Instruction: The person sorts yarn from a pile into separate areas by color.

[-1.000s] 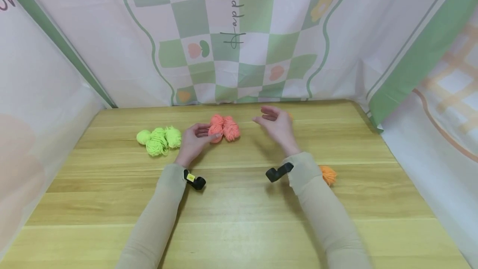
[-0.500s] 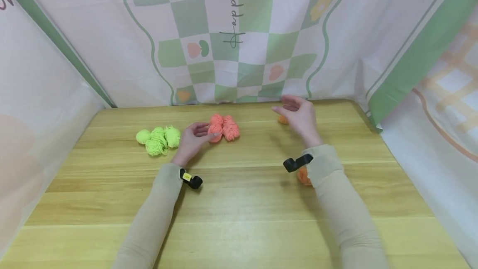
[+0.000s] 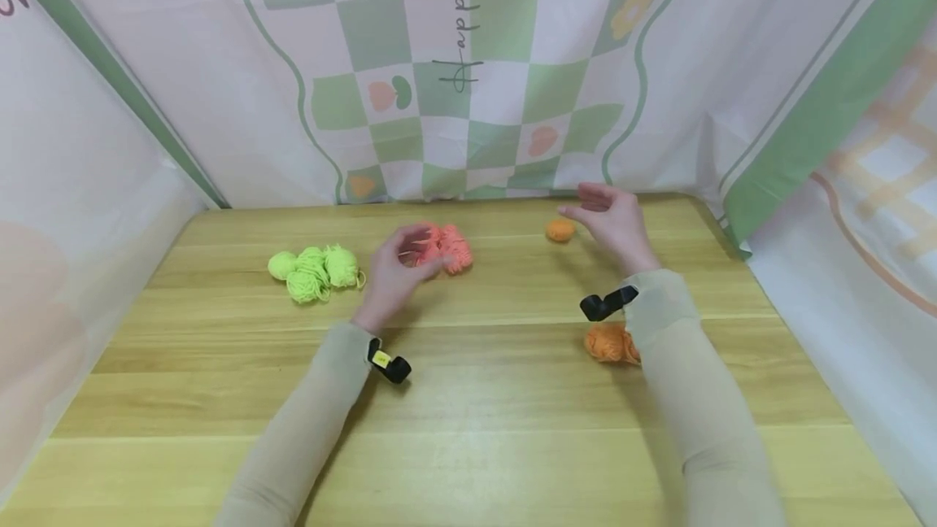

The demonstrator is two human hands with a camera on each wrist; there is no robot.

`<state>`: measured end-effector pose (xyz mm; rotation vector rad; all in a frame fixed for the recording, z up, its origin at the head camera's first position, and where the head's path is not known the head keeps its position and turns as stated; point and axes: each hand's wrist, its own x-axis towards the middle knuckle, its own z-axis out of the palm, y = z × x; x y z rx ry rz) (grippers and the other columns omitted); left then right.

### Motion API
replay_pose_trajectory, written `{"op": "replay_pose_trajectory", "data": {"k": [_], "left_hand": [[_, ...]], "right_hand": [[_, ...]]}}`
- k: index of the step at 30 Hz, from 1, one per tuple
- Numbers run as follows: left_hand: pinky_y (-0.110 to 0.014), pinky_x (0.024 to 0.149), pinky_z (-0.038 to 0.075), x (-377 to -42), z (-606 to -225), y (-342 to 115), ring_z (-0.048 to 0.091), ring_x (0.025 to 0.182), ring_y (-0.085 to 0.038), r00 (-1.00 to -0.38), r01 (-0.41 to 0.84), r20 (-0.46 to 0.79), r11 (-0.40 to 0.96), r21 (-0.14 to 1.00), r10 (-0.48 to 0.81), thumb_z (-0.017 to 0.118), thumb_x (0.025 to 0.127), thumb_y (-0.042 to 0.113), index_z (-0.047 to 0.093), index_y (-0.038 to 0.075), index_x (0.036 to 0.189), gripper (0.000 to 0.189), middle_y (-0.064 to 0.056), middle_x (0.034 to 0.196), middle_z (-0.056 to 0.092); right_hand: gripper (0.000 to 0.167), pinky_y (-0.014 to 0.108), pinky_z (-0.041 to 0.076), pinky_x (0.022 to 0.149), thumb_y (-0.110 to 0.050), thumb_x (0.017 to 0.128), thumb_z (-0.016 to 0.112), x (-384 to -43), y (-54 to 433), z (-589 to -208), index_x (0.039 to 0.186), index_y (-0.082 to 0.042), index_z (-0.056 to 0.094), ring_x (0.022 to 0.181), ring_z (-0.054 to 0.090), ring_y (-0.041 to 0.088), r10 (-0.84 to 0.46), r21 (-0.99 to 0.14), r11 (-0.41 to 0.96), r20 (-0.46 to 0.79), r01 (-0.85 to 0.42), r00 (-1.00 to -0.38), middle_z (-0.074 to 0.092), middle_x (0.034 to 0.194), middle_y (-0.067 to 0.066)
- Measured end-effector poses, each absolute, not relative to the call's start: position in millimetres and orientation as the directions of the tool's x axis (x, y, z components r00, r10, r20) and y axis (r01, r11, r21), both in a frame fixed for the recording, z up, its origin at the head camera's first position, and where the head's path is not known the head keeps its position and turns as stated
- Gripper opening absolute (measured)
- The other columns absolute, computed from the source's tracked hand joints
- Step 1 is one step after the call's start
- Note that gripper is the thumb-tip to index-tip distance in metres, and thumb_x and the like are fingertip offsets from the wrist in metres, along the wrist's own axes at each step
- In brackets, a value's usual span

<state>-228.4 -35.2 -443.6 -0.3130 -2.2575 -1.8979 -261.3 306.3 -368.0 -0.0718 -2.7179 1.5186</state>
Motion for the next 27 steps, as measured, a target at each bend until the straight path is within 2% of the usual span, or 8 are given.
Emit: {"op": "replay_pose_trajectory", "data": {"k": [4,6,11,17,21,27], "left_hand": [[-0.044,0.100,0.051,-215,-439,-12,0.060,0.117,-0.032,-0.935,0.351,0.337,0.175,0.920,0.108,0.092,0.078,0.021,0.063,0.001,0.130,0.063,-0.015,0.127,0.065],[-0.044,0.102,0.050,-208,-439,0,0.060,0.119,-0.031,-0.924,0.374,0.346,0.195,0.907,0.163,0.092,0.077,0.024,0.064,0.004,0.131,0.063,-0.011,0.129,0.065],[-0.033,0.106,0.046,-188,-443,33,0.058,0.123,-0.021,-0.877,0.425,0.315,0.277,0.862,0.364,0.091,0.078,0.032,0.062,0.010,0.135,0.067,0.001,0.133,0.063],[-0.023,0.103,0.045,-172,-447,74,0.060,0.121,-0.018,-0.790,0.472,0.279,0.251,0.845,0.546,0.091,0.078,0.030,0.060,0.009,0.138,0.070,0.001,0.134,0.063],[-0.016,0.100,0.043,-165,-449,98,0.060,0.117,-0.010,-0.767,0.446,0.238,0.228,0.865,0.595,0.090,0.080,0.030,0.062,0.008,0.135,0.065,0.000,0.131,0.066],[-0.012,0.094,0.045,-156,-457,119,0.061,0.110,-0.002,-0.798,0.345,0.162,0.219,0.913,0.581,0.091,0.079,0.030,0.066,0.007,0.127,0.059,0.004,0.122,0.069]], "right_hand": [[0.080,0.048,0.038,0.113,-0.044,0.090,0.078,-266,311,-373,0.152,-0.005,0.045,0.135,0.049,0.034,0.009,-0.838,0.546,-0.025,0.026,-1.000,0.049,0.151,0.016],[0.077,0.049,0.038,0.112,-0.042,0.091,0.078,-268,313,-376,0.151,-0.004,0.046,0.134,0.049,0.035,-0.002,-0.835,0.550,-0.031,0.025,-1.000,0.049,0.151,0.017],[0.076,0.047,0.040,0.111,-0.041,0.091,0.078,-275,317,-385,0.150,-0.003,0.048,0.134,0.049,0.034,-0.017,-0.829,0.559,-0.055,0.037,-0.998,0.050,0.150,0.017],[0.080,0.050,0.041,0.110,-0.045,0.091,0.077,-279,317,-392,0.150,-0.001,0.046,0.135,0.046,0.037,-0.042,-0.804,0.592,-0.103,0.058,-0.994,0.049,0.150,0.019],[0.079,0.051,0.041,0.110,-0.043,0.093,0.076,-283,318,-397,0.151,-0.001,0.044,0.137,0.045,0.038,-0.050,-0.800,0.596,-0.122,0.068,-0.991,0.048,0.150,0.020],[0.079,0.049,0.040,0.111,-0.044,0.093,0.075,-288,319,-403,0.151,0.000,0.045,0.137,0.045,0.036,-0.057,-0.811,0.581,-0.122,0.067,-0.991,0.049,0.150,0.020]]}}
